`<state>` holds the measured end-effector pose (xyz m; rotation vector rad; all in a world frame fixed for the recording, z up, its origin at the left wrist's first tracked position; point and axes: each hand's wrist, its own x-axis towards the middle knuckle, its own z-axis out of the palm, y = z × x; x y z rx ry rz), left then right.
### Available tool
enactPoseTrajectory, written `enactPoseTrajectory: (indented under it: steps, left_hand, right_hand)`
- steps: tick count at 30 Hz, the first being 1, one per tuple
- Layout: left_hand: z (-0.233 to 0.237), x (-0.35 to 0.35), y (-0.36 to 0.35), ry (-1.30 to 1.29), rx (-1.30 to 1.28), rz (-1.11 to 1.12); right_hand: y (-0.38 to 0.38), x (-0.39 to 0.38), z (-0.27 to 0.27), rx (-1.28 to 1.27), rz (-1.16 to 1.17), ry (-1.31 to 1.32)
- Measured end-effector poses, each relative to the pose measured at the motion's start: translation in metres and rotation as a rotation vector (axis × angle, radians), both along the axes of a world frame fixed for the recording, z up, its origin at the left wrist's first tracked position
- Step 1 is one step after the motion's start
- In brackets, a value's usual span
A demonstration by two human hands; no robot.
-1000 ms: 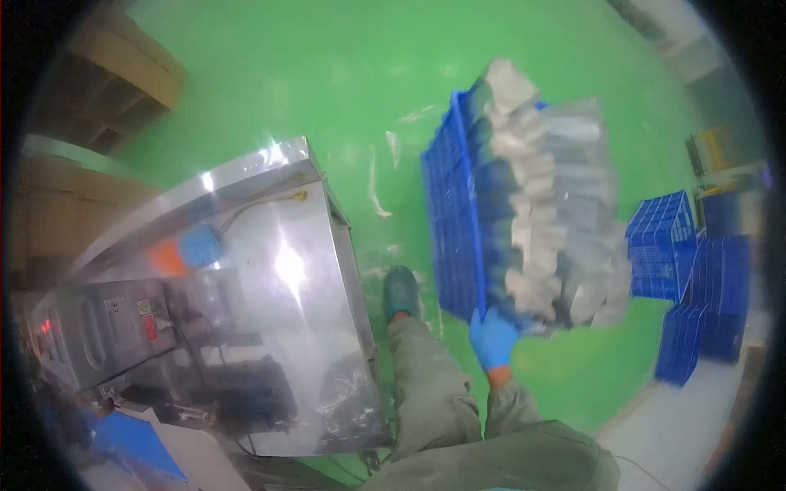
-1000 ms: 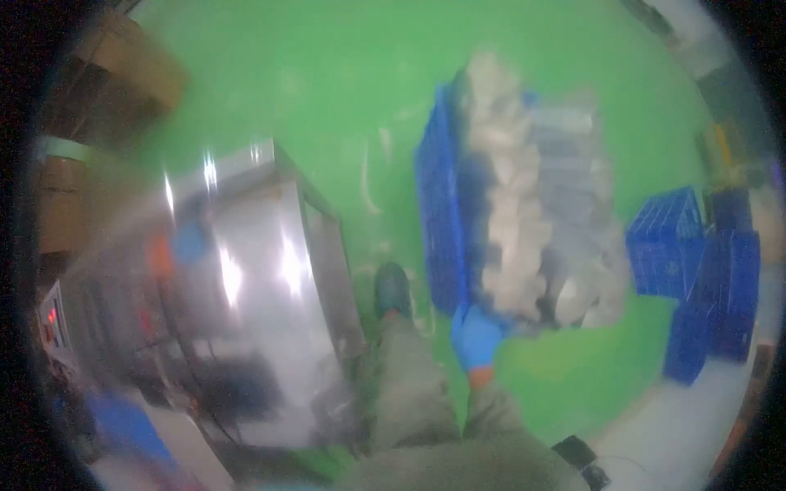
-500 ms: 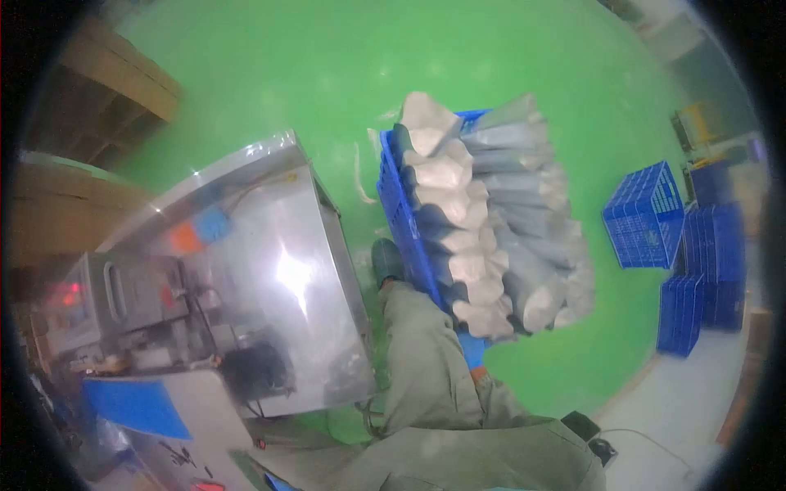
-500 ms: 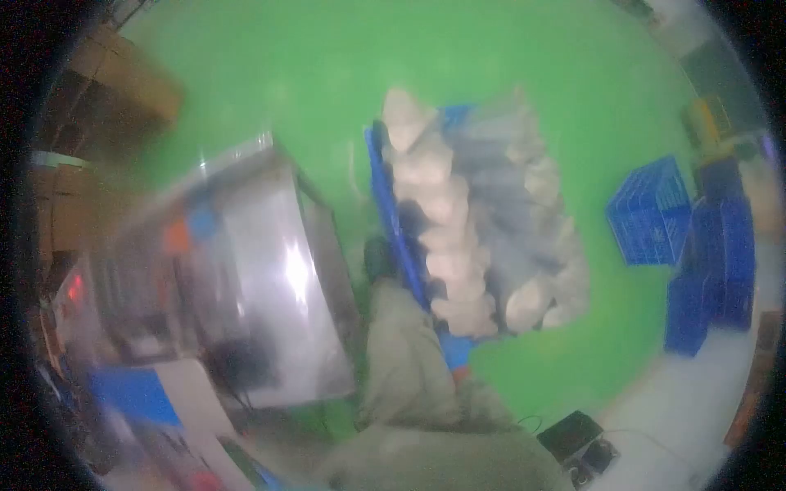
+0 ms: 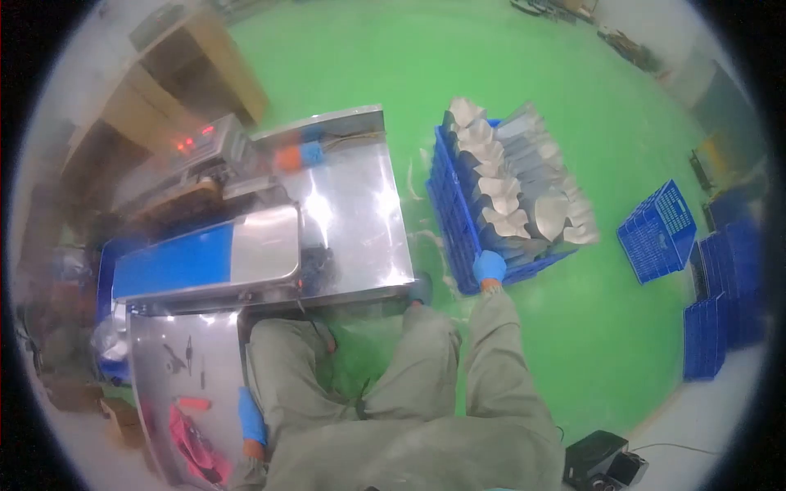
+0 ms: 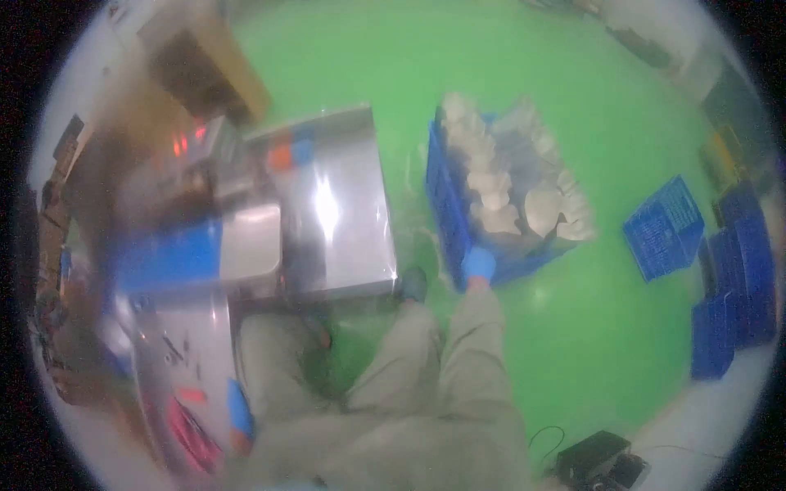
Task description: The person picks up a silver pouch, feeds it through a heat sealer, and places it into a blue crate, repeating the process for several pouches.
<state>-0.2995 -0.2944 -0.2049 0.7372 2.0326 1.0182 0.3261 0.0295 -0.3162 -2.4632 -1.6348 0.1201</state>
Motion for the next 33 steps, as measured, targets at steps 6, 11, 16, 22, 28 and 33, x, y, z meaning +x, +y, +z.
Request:
enactPoseTrajectory:
  steps: [6,11,16,22,28,33]
  left_hand:
    - [-0.019,-0.024,-0.008,-0.426,0.026,0.019]
    - [-0.021,0.019,-0.012,-0.234,0.137,0.254]
    - [0.035,0.078,0.013,-0.293,0.009,0.361]
    - [-0.03,0.068,0.003,-0.469,0.017,0.392]
    - [-0.039,0.075,-0.006,-0.305,0.035,0.475]
    - [-0.067,0.068,0.005,-0.502,0.177,0.379]
  right_hand:
    - [-0.063,-0.015,-0.002,-0.024,-0.028,0.054]
    - [-0.162,-0.041,0.003,-0.151,-0.006,0.058]
    - [-0.242,-0.065,0.039,-0.334,0.087,0.037]
    - [-0.322,-0.022,-0.072,-0.482,0.512,0.017]
    - [-0.214,0.004,0.078,-1.008,0.955,0.475]
    - [0.008,0.015,0.199,0.008,0.227,0.305]
